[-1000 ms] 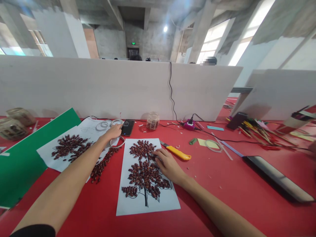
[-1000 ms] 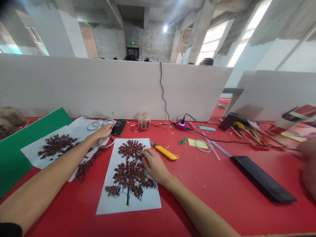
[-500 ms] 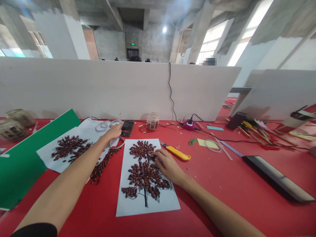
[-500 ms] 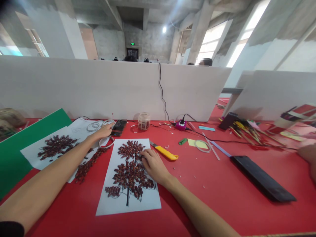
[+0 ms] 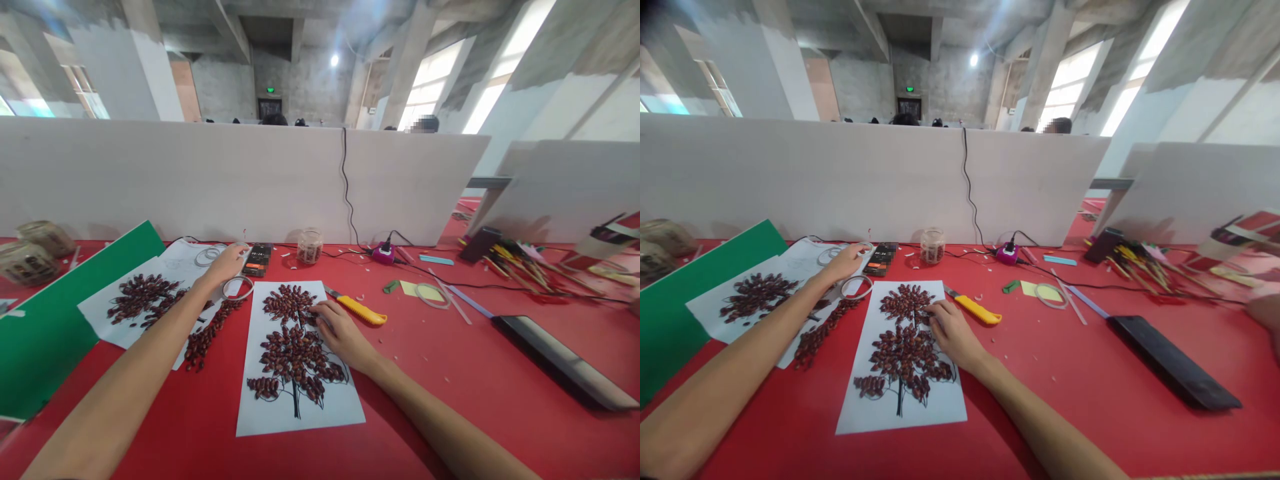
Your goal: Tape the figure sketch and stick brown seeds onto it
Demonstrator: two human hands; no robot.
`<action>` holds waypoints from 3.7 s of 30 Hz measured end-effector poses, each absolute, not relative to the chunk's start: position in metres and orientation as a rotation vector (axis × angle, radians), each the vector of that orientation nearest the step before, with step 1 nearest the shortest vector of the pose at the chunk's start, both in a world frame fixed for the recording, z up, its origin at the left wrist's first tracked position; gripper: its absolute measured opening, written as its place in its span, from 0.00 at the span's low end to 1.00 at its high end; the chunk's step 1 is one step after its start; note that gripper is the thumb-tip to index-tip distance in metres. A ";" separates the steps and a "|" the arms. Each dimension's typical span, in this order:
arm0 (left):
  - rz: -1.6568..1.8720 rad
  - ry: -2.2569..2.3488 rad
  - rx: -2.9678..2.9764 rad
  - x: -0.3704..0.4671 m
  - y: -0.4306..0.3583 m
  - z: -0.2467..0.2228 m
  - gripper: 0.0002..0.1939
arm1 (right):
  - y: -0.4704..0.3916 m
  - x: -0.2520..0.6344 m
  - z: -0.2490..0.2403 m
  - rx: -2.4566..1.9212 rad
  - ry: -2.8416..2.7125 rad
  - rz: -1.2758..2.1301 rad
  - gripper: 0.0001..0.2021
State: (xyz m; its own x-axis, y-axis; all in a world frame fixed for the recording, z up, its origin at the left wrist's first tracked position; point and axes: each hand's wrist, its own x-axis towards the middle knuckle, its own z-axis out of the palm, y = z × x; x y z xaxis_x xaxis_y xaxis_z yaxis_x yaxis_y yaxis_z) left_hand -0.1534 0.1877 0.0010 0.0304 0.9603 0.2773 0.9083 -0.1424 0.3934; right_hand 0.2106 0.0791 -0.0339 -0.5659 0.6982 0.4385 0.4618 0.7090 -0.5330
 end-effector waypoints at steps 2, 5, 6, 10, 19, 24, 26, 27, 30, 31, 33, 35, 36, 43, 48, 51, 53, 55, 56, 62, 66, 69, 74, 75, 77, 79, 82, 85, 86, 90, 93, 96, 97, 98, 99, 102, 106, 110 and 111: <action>0.782 1.971 2.199 -0.148 0.171 0.009 0.22 | 0.079 0.212 -0.033 -0.873 -2.252 0.507 0.13; 0.800 1.883 2.259 -0.129 0.134 0.015 0.17 | 0.078 0.217 -0.032 -0.886 -2.216 0.558 0.12; 0.799 1.836 2.281 -0.119 0.119 0.015 0.15 | 0.077 0.218 -0.031 -0.891 -2.207 0.572 0.12; 0.821 1.551 2.328 -0.066 0.056 0.007 0.13 | 0.074 0.223 -0.030 -0.894 -2.188 0.602 0.12; 0.483 1.425 2.616 -0.025 0.020 -0.040 0.29 | 0.076 0.220 -0.033 -0.916 -2.113 0.601 0.12; 0.447 1.412 2.610 -0.036 0.031 -0.048 0.29 | 0.075 0.222 -0.030 -0.918 -2.097 0.634 0.13; 0.439 1.425 2.586 -0.037 0.033 -0.046 0.29 | 0.071 0.224 -0.026 -0.881 -2.108 0.671 0.13; 0.437 1.436 2.575 -0.037 0.033 -0.045 0.29 | 0.068 0.225 -0.024 -0.853 -2.127 0.699 0.13; 0.425 1.448 2.556 -0.038 0.033 -0.043 0.28 | 0.059 0.228 -0.015 -0.764 -2.228 0.810 0.13; 0.424 1.445 2.551 -0.039 0.033 -0.042 0.28 | 0.055 0.229 -0.012 -0.744 -2.268 0.840 0.13; 0.432 1.433 2.543 -0.039 0.032 -0.042 0.28 | 0.048 0.229 -0.006 -0.708 -2.350 0.868 0.13; 0.451 1.421 2.537 -0.040 0.032 -0.043 0.28 | 0.043 0.229 -0.001 -0.645 -2.444 0.855 0.14; 0.460 1.418 2.534 -0.040 0.032 -0.043 0.28 | 0.041 0.228 0.000 -0.602 -2.493 0.840 0.14; 0.455 1.434 2.510 -0.040 0.033 -0.044 0.28 | 0.040 0.227 0.004 -0.441 -2.697 0.709 0.13; 0.440 1.436 2.532 -0.038 0.032 -0.042 0.28 | 0.038 0.230 0.003 -0.392 -2.822 0.508 0.14; 0.442 1.455 2.534 -0.038 0.031 -0.042 0.28 | 0.036 0.231 0.003 -0.390 -2.859 0.406 0.14; 0.465 1.454 2.541 -0.038 0.031 -0.042 0.27 | 0.035 0.232 0.004 -0.392 -2.831 0.441 0.16; 0.482 1.446 2.550 -0.038 0.030 -0.043 0.27 | 0.034 0.233 0.004 -0.425 -2.744 0.528 0.17; 0.489 1.443 2.555 -0.038 0.030 -0.044 0.27 | 0.032 0.234 0.004 -0.459 -2.685 0.562 0.17; 0.554 1.446 2.562 -0.038 0.030 -0.045 0.26 | 0.009 0.239 -0.006 -0.717 -2.580 0.462 0.07; 0.707 1.394 2.561 -0.035 0.024 -0.037 0.19 | -0.006 0.234 -0.016 -0.850 -2.592 0.345 0.05; 0.814 1.218 2.572 -0.026 0.011 -0.023 0.13 | -0.011 0.230 -0.022 -0.882 -2.563 0.284 0.05; 0.593 0.925 2.680 -0.010 -0.009 -0.009 0.09 | -0.016 0.232 -0.027 -0.840 -2.552 0.186 0.06; 0.557 0.921 2.702 -0.009 -0.010 -0.009 0.10 | -0.017 0.233 -0.027 -0.836 -2.549 0.167 0.06; 0.508 0.922 2.722 -0.009 -0.010 -0.010 0.10 | -0.020 0.236 -0.027 -0.843 -2.537 0.140 0.06; 0.487 0.931 2.723 -0.011 -0.009 -0.011 0.10 | -0.021 0.237 -0.026 -0.835 -2.531 0.123 0.08; 0.466 0.944 2.790 -0.014 -0.010 -0.011 0.11 | -0.022 0.236 -0.023 -0.780 -2.559 0.073 0.10; 0.430 0.930 2.925 -0.014 -0.012 -0.010 0.12 | -0.022 0.235 -0.023 -0.737 -2.565 0.006 0.09; 0.424 0.925 2.966 -0.014 -0.013 -0.010 0.12 | -0.022 0.235 -0.023 -0.734 -2.561 0.000 0.09; 0.458 0.936 3.075 -0.010 -0.016 -0.014 0.10 | -0.021 0.237 -0.027 -0.746 -2.556 0.068 0.09; 0.487 0.979 3.108 -0.007 -0.021 -0.017 0.11 | -0.020 0.238 -0.027 -0.731 -2.589 0.136 0.10; 0.460 1.049 3.080 -0.006 -0.028 -0.018 0.13 | -0.019 0.238 -0.022 -0.713 -2.619 0.246 0.11; 0.454 1.072 3.049 -0.007 -0.030 -0.018 0.15 | -0.019 0.237 -0.020 -0.714 -2.616 0.297 0.11; 0.459 1.090 3.012 -0.008 -0.032 -0.018 0.16 | -0.019 0.237 -0.018 -0.722 -2.605 0.355 0.10; 0.472 1.099 2.972 -0.009 -0.033 -0.019 0.17 | -0.018 0.237 -0.017 -0.737 -2.582 0.416 0.10; 0.535 1.097 2.875 -0.012 -0.036 -0.022 0.19 | -0.017 0.236 -0.018 -0.818 -2.471 0.570 0.09; 0.652 1.120 2.801 -0.015 -0.038 -0.026 0.16 | -0.016 0.236 -0.021 -0.962 -2.364 0.638 0.09; 0.734 1.124 2.784 -0.016 -0.041 -0.025 0.13 | -0.019 0.232 -0.019 -1.069 -2.328 0.646 0.07; 0.745 1.116 2.793 -0.016 -0.041 -0.024 0.13 | -0.021 0.230 -0.019 -1.078 -2.333 0.637 0.07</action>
